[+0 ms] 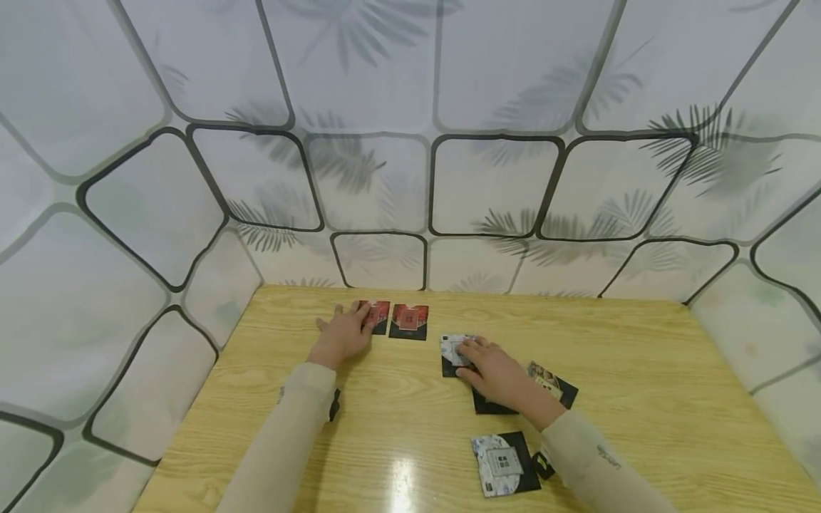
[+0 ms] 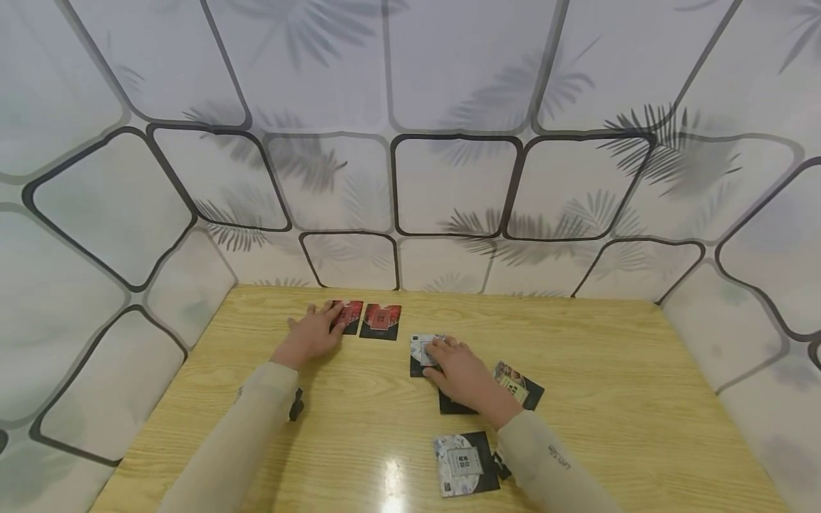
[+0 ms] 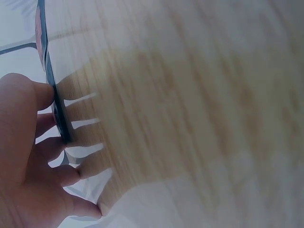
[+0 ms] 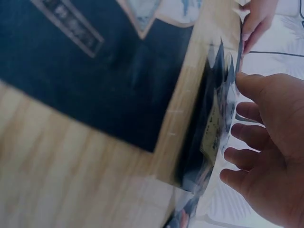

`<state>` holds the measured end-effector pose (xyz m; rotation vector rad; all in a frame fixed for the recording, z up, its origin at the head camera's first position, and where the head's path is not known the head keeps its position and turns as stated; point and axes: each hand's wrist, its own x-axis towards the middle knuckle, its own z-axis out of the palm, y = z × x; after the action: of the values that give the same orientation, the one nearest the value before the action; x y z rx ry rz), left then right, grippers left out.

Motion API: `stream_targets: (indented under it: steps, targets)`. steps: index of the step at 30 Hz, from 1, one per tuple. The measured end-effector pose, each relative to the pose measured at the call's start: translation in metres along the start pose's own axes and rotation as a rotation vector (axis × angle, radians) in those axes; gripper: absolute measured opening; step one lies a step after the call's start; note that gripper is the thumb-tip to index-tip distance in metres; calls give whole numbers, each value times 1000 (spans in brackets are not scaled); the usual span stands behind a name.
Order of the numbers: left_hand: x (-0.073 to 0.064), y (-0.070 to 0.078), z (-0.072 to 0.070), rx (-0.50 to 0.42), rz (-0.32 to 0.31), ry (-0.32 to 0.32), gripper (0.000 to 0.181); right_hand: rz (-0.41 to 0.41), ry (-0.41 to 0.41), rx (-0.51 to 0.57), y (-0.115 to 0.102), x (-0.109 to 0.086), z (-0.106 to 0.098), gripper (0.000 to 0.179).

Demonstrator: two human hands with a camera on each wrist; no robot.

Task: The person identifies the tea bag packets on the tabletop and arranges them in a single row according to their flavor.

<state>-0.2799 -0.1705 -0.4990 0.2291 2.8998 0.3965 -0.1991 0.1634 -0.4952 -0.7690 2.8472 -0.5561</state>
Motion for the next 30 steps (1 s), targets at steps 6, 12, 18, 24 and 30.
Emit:
stream_targets:
  steps: [6,12,18,24,30]
  targets:
    - [2,2,0,4,-3,2,59,5,-11,6,3,2,3,55]
    - [5,2,2,6,1,1,59,4,17,-21,2,4,3,51]
    - [5,0,2,28,1,-15,59,4,43,-40,-1,9,3,46]
    - [2,0,-1,62,10,-15,59,34,32,-28,0,18,4,47]
    - [-1,0,-3,66,27,6,59,26,49,-29,1,26,4,45]
